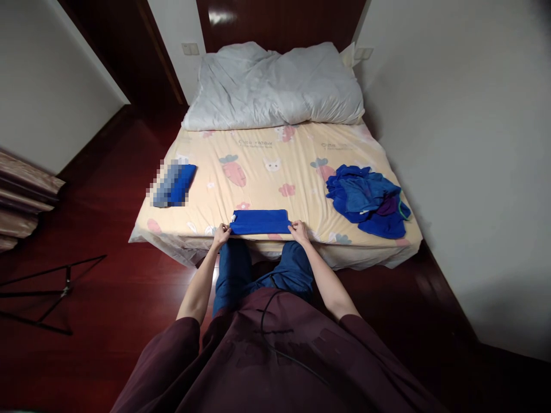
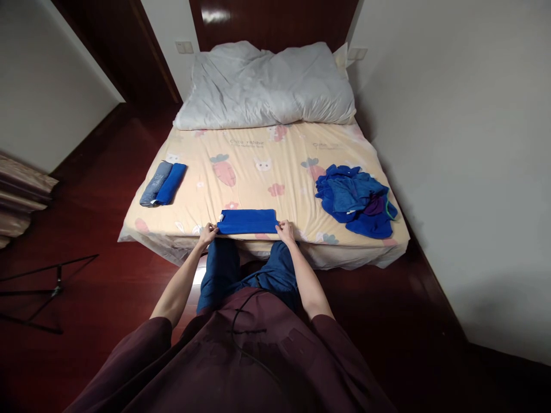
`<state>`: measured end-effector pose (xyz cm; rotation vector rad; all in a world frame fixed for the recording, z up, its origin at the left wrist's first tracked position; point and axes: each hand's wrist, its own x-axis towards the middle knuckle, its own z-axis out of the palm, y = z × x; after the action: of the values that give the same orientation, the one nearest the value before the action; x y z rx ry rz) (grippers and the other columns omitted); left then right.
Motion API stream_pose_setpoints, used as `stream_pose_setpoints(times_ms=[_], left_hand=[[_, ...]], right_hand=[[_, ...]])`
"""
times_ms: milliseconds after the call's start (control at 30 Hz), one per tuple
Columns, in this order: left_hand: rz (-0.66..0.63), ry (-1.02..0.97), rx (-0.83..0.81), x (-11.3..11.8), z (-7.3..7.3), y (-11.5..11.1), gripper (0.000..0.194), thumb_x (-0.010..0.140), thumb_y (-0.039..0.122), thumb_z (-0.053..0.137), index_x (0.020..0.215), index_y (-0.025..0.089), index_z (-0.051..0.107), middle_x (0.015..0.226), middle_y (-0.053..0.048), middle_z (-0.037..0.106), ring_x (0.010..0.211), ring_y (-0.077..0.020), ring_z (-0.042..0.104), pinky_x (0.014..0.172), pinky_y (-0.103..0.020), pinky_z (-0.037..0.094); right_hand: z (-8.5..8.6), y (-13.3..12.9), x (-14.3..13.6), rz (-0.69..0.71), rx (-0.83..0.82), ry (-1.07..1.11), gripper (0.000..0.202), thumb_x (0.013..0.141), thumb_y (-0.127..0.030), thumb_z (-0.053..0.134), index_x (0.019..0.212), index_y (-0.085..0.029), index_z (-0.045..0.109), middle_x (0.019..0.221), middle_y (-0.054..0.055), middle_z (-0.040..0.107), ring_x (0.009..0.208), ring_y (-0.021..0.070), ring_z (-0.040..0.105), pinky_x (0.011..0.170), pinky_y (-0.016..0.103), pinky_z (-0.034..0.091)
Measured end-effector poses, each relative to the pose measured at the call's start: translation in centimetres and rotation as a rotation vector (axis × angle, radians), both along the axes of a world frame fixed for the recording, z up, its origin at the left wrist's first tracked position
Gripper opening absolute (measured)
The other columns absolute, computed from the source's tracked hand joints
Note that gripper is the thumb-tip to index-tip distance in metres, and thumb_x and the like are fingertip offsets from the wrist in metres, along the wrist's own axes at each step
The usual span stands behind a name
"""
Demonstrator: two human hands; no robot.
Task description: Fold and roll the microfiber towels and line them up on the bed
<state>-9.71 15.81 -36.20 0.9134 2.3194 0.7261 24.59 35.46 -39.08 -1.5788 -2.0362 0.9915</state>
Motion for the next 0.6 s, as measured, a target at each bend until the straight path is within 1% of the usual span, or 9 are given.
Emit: stream_pose_setpoints(times_ms=[133,200,300,367,400,467,500,600], left_hand=[[-0.019,0.033,-0.005,0.3,0.3,0.1,0.01,0.092,0.031,0.055,0.09,0.022,0.052,0.084,-0.004,0.071,0.081,-0.0192,0.068,0.076,-0.028,0.05],[-0.024,0.069,0.002,0.0,0.6,-0.5,0.011,0.094,0.032,0.054,0.092,0.021,0.055,0.087,-0.006,0.072,0.085,-0.0214,0.069,0.079,-0.03,0.051],[-0.028,0.127,0.019,-1.1,1.3,-2.4,0.014,0.096,0.033,0.052,0.1,0.021,0.059,0.095,-0.01,0.073,0.099,-0.0263,0.068,0.089,-0.036,0.052],[-0.053,0.221,0.059,-1.8,1.8,-4.1,0.019,0.096,0.031,0.051,0.106,0.02,0.062,0.106,-0.013,0.072,0.11,-0.0293,0.065,0.099,-0.041,0.05],[-0.08,0.288,0.092,-2.1,2.0,-4.8,0.022,0.096,0.031,0.051,0.111,0.019,0.063,0.112,-0.015,0.071,0.116,-0.0305,0.063,0.104,-0.043,0.049],[-0.181,0.42,0.169,-1.9,2.4,-5.4,0.031,0.097,0.03,0.05,0.122,0.018,0.063,0.127,-0.016,0.067,0.126,-0.0311,0.058,0.112,-0.045,0.045],[-0.26,0.46,0.204,-1.4,2.5,-5.3,0.035,0.098,0.031,0.049,0.129,0.018,0.061,0.134,-0.016,0.064,0.131,-0.0303,0.056,0.115,-0.044,0.043],[-0.541,0.465,0.246,1.0,2.9,-3.6,0.048,0.1,0.03,0.046,0.146,0.018,0.053,0.154,-0.012,0.052,0.147,-0.0259,0.044,0.123,-0.043,0.036]], right_hand=[[0.1,0.2,0.0,-0.008,0.0,-0.008,0.014,0.083,-0.03,0.068,0.093,-0.024,0.06,0.089,0.005,0.077,0.09,0.0224,0.076,0.089,0.037,0.059],[0.2,0.4,0.7,-0.031,0.026,-0.001,0.011,0.082,-0.03,0.067,0.089,-0.024,0.061,0.085,0.004,0.076,0.087,0.0222,0.076,0.086,0.036,0.059],[0.5,0.8,3.0,-0.111,0.08,0.018,0.008,0.08,-0.026,0.062,0.088,-0.024,0.064,0.081,0.004,0.076,0.084,0.0232,0.074,0.084,0.036,0.059],[0.9,0.8,4.8,-0.142,0.096,0.031,0.016,0.08,-0.024,0.057,0.092,-0.022,0.067,0.085,0.007,0.076,0.082,0.0244,0.074,0.082,0.036,0.059],[1.2,0.7,5.5,-0.136,0.113,0.034,0.019,0.081,-0.024,0.055,0.096,-0.021,0.068,0.089,0.009,0.077,0.084,0.0251,0.073,0.082,0.037,0.059],[1.9,0.1,6.0,-0.064,0.198,0.038,0.025,0.085,-0.025,0.053,0.103,-0.018,0.07,0.102,0.013,0.076,0.093,0.0265,0.072,0.087,0.038,0.059],[2.3,-0.3,5.9,-0.002,0.258,0.042,0.028,0.087,-0.026,0.053,0.107,-0.017,0.071,0.108,0.015,0.075,0.1,0.0272,0.071,0.092,0.04,0.058],[3.4,-1.9,3.7,0.262,0.404,0.044,0.036,0.093,-0.028,0.052,0.123,-0.017,0.07,0.128,0.013,0.071,0.123,0.027,0.063,0.11,0.043,0.049]])
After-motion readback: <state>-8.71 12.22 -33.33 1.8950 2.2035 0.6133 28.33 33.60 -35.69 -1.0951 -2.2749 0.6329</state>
